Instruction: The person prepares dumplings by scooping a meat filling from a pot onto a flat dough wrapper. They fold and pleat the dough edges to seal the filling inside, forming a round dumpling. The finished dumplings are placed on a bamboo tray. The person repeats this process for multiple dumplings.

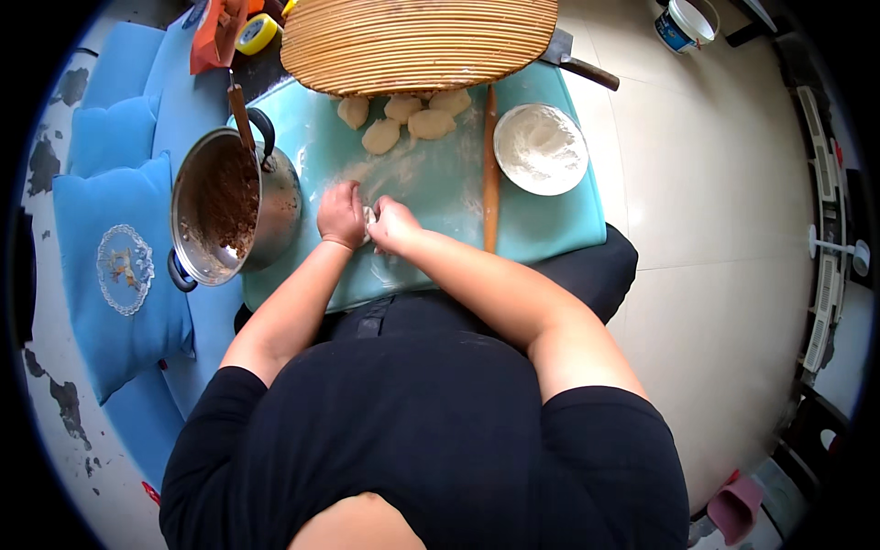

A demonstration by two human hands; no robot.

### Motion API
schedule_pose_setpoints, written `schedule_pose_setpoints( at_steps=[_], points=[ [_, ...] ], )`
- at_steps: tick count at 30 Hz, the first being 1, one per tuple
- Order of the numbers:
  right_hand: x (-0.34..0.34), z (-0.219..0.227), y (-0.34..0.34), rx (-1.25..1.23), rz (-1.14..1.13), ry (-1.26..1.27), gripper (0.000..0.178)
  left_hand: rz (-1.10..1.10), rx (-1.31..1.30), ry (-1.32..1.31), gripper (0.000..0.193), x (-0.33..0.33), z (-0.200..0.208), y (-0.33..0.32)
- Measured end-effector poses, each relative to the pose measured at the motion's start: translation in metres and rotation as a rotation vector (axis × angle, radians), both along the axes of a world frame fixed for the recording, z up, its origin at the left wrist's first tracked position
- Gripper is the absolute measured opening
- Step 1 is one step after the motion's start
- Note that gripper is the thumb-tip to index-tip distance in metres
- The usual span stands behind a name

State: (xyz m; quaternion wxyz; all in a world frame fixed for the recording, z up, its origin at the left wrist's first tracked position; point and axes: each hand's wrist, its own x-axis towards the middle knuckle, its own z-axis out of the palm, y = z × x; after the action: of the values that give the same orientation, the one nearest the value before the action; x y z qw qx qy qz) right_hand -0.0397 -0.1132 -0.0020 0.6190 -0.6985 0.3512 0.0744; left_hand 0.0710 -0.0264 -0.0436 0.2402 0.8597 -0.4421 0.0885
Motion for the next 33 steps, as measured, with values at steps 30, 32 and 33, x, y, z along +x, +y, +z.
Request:
schedule_pose_setpoints(
  at_steps=[30, 32, 33],
  points=[
    [-0.015, -0.01, 0.002, -0.319, 0.085, -0.148, 0.033, 0.09, 0.065, -0.041, 0.011, -0.001, 0.014, 0.008],
    [-0.001, -0.009, 0.003, -0.044, 0.04, -0.022, 0.029, 0.107, 0.026, 0.099, 0.014, 0.003, 0.001, 0.007],
    [0.005, -0.004, 0.005, 0.112, 0.005, 0.021, 0.028, 0.114, -0.002, 0.224, 0.016, 0.002, -0.002, 0.009]
  ],
)
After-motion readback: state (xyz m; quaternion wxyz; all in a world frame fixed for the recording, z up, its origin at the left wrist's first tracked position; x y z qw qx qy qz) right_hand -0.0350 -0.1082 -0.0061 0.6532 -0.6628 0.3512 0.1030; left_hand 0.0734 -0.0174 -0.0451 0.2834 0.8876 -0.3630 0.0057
